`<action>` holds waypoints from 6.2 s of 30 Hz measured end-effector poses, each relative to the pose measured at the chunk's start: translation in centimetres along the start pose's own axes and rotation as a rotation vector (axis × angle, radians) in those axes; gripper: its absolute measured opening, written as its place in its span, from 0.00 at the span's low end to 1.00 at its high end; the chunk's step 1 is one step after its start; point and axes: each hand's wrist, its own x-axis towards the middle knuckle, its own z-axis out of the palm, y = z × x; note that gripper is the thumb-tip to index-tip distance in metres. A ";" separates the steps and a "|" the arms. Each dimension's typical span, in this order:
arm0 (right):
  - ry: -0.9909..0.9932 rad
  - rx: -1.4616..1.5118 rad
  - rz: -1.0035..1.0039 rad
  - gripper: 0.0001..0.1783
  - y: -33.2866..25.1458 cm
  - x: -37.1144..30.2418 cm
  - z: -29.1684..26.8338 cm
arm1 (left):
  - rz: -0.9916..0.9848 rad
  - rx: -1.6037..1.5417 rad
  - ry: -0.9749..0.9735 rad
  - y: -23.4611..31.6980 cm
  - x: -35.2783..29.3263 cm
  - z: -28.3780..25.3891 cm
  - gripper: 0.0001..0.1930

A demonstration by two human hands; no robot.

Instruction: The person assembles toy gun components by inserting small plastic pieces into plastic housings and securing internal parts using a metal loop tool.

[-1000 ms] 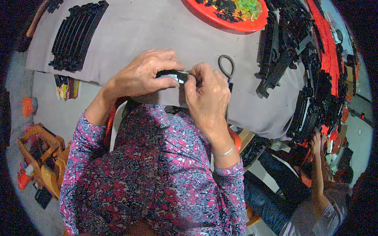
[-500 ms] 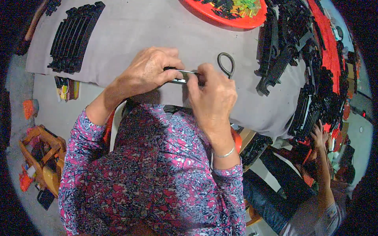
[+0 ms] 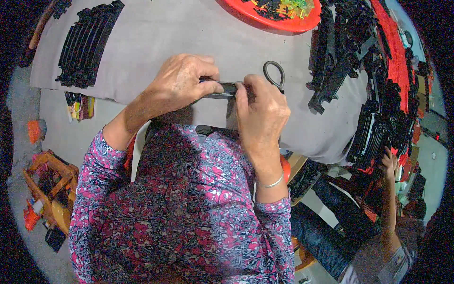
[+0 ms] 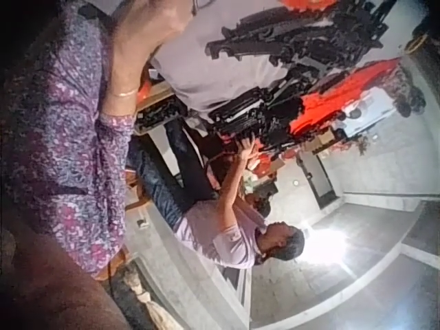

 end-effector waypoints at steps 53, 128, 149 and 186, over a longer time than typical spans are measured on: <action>-0.017 -0.065 -0.505 0.17 2.3 -1.9 1.9 | 0.106 0.111 0.125 0.0 -1.7 0.6 0.08; 0.046 0.009 -0.288 0.19 3.1 -2.2 0.1 | 0.171 0.148 0.250 0.6 0.0 3.4 0.07; -0.027 0.002 -0.319 0.19 2.9 -1.8 0.4 | 0.022 -0.082 0.076 1.0 1.2 2.9 0.12; -0.100 -0.034 -0.299 0.23 2.2 -2.0 -0.1 | 0.023 0.000 0.132 1.8 1.6 3.1 0.12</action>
